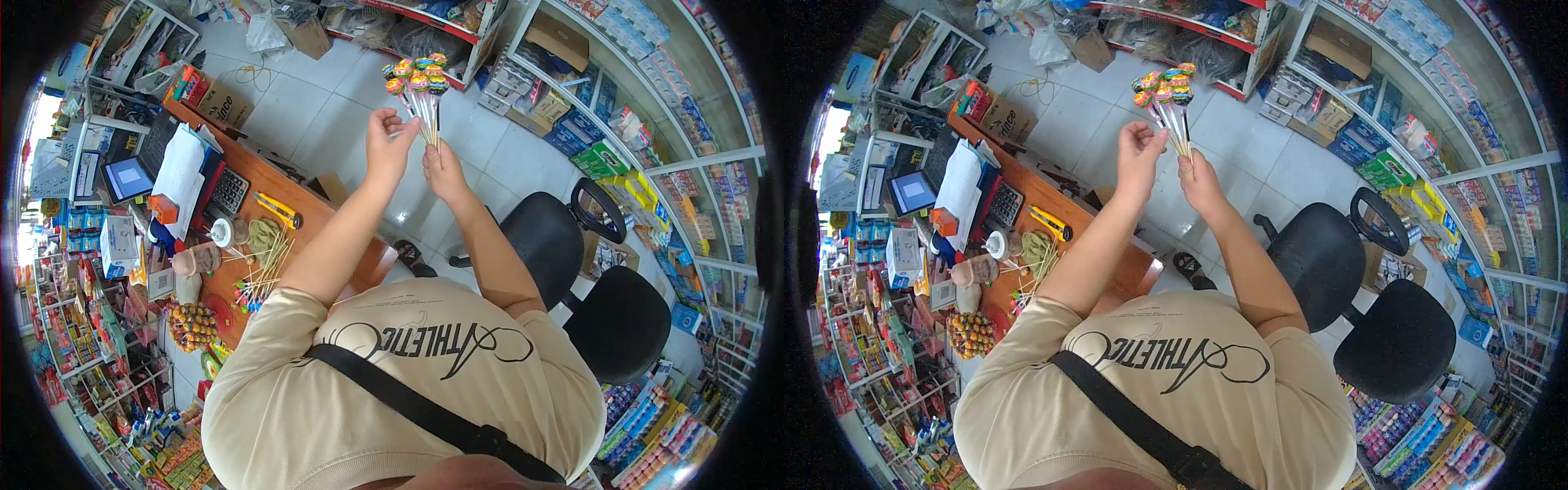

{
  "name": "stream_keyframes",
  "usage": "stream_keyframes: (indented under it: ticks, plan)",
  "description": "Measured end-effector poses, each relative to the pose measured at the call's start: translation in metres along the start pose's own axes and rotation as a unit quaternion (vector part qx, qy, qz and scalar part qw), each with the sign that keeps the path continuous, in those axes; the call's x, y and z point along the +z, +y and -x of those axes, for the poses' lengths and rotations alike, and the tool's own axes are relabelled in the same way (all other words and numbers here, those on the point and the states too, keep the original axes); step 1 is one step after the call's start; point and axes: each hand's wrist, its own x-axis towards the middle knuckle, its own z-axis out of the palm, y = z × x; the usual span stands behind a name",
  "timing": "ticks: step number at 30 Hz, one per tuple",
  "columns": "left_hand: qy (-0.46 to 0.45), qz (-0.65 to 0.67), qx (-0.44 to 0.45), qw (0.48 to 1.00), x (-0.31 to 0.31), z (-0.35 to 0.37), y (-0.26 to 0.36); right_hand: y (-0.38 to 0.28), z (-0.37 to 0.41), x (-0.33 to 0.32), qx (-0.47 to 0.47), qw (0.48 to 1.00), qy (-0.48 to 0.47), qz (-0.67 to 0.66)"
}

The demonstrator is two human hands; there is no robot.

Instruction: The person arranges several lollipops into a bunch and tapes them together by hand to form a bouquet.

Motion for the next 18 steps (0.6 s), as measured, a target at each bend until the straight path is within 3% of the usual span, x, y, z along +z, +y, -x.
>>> stream_keyframes:
  ticks: [2, 5, 9, 13, 18]
  plan:
    - [-0.020, 0.099, -0.012, 0.995, 0.001, -0.001, -0.001, -0.015, 0.010, 0.007, 0.022, 0.993, -0.035, -0.110]
    - [-0.211, 0.161, -0.042, 0.963, -0.009, -0.015, 0.002, -0.017, 0.009, 0.009, 0.002, 0.991, -0.086, -0.103]
    - [-0.288, 0.176, -0.045, 0.940, -0.017, -0.007, 0.010, -0.016, 0.016, 0.004, -0.032, 0.982, -0.176, -0.058]
    - [-0.296, 0.090, -0.027, 0.951, -0.022, 0.008, 0.017, -0.017, 0.021, 0.000, -0.078, 0.977, -0.193, 0.045]
    - [-0.300, 0.052, 0.001, 0.952, -0.014, 0.032, 0.050, -0.024, 0.029, 0.006, -0.141, 0.977, -0.155, 0.037]
